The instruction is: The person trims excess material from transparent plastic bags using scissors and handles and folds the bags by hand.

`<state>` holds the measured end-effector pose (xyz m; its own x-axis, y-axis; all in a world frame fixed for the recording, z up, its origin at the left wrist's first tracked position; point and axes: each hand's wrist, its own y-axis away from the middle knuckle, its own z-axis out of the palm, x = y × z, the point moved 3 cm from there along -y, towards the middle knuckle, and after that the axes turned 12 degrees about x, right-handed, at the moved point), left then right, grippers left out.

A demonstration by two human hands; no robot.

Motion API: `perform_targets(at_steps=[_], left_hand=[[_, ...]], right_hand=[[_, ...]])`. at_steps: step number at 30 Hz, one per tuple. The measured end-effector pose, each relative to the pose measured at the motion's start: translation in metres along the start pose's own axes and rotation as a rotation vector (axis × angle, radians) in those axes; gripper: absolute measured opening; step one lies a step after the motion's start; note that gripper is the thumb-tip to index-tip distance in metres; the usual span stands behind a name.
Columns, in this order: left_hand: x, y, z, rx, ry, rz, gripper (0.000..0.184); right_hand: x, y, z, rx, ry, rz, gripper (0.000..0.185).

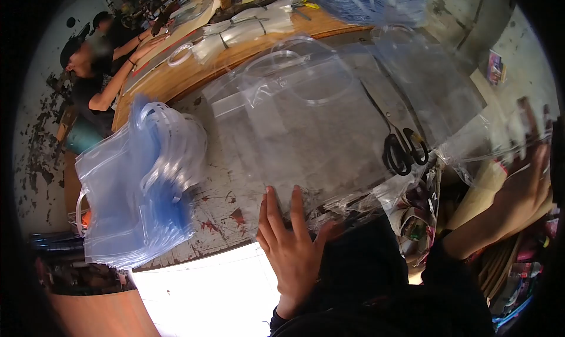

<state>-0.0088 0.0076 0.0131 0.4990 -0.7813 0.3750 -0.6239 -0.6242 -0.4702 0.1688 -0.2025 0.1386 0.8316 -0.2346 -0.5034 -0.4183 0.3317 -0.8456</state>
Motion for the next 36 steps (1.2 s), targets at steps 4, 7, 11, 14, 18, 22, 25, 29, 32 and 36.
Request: perform_targets(at_steps=[4, 7, 11, 14, 18, 22, 25, 29, 32, 36], left_hand=[[-0.006, -0.002, -0.002, 0.11, 0.147, -0.099, 0.081], [-0.007, -0.004, -0.004, 0.182, 0.233, -0.154, 0.084], [-0.008, -0.005, -0.002, 0.215, 0.262, -0.17, 0.084], [-0.009, -0.004, -0.002, 0.177, 0.264, -0.196, 0.083], [-0.011, -0.005, -0.002, 0.143, 0.289, -0.255, 0.08], [-0.007, -0.002, 0.001, 0.388, 0.552, -0.279, 0.087], [0.009, -0.009, -0.005, 0.485, 0.569, -0.151, 0.091], [0.021, -0.01, -0.008, 0.467, 0.488, -0.024, 0.084], [0.03, -0.014, -0.012, 0.517, 0.481, 0.021, 0.072], [0.044, -0.009, 0.006, 0.262, 0.338, 0.182, 0.075]], right_hand=[[0.043, -0.07, -0.023, -0.464, -0.494, -0.238, 0.037], [0.033, -0.086, -0.008, -0.18, -0.031, -0.929, 0.041], [0.054, -0.025, -0.003, -0.557, 0.255, -0.854, 0.031], [0.077, 0.019, 0.01, -0.855, 0.43, -0.711, 0.046], [0.115, 0.048, 0.004, -1.047, 0.488, -0.244, 0.054], [0.085, 0.048, 0.013, -1.067, 0.47, -0.185, 0.061], [0.043, 0.068, 0.029, -1.067, 0.011, 0.042, 0.058], [0.017, 0.116, 0.046, -1.108, -0.187, 0.167, 0.052], [0.005, 0.124, 0.056, -1.081, -0.246, 0.195, 0.05], [0.004, 0.135, 0.06, -1.005, -0.321, 0.353, 0.035]])
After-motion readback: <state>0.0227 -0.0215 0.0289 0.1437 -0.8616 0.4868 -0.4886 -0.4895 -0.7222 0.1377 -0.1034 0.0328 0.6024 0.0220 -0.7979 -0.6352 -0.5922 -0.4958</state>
